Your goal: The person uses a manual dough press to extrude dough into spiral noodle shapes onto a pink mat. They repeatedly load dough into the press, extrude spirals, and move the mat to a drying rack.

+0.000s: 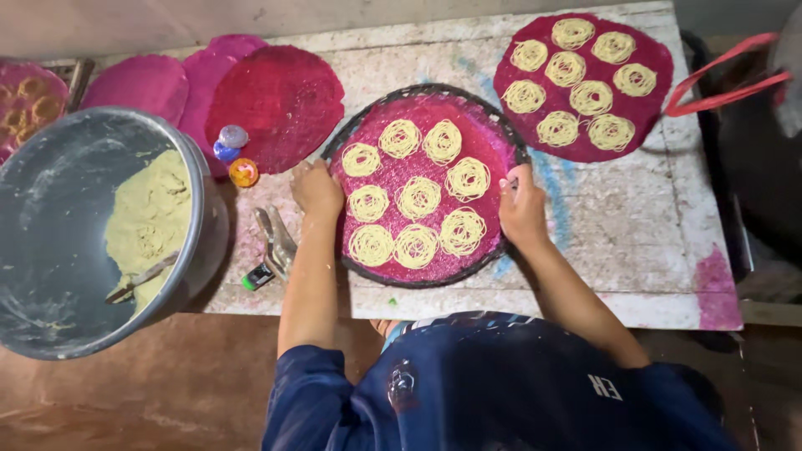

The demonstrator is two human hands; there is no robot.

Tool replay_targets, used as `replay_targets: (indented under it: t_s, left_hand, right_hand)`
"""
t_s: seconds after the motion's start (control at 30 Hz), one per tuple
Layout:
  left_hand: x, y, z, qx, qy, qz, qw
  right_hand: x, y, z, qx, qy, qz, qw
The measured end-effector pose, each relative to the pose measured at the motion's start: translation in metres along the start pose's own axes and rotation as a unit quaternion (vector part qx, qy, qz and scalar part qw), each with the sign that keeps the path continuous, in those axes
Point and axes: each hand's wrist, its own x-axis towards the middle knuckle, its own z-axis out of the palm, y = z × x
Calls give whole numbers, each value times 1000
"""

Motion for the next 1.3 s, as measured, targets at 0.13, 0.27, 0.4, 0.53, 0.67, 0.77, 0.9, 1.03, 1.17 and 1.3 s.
replay_targets:
  t_s: [0.13,0.27,0.4,0.53,0.67,0.77,0.9,1.03,1.17,1.3]
  left_hand:
    - [1,1,13,-33,-7,-5,999]
    - [3,-1,8,-60,25,14,998]
    - [-1,15,-42,-177,18,36,983]
    - [0,59,-111,-252,4,72,965]
    - [10,125,-121,-350,-83,164,919]
    - [18,185,-83,-353,-151,225,896]
    - [23,273,5,-398,-195,307,842]
    - [26,346,75,-348,-245,333,841]
    - [27,380,97,-280,-268,329,861]
    - [35,355,77,-291,-205,295,887]
  right_hand:
    - [5,18,7,31,17,-72,997]
    - [2,23,7,49,17,-51,997]
    - [-2,16,-7,72,15,1,997]
    - [-3,17,-46,88,46,38,994]
    - [-18,44,-119,114,147,28,982]
    - [-35,71,-175,55,186,45,980]
    - [-73,101,-208,7,227,49,973]
    - [-92,117,-207,-37,278,89,956]
    - [-101,124,-207,-137,285,110,942]
    - [-120,130,-206,-230,309,117,915]
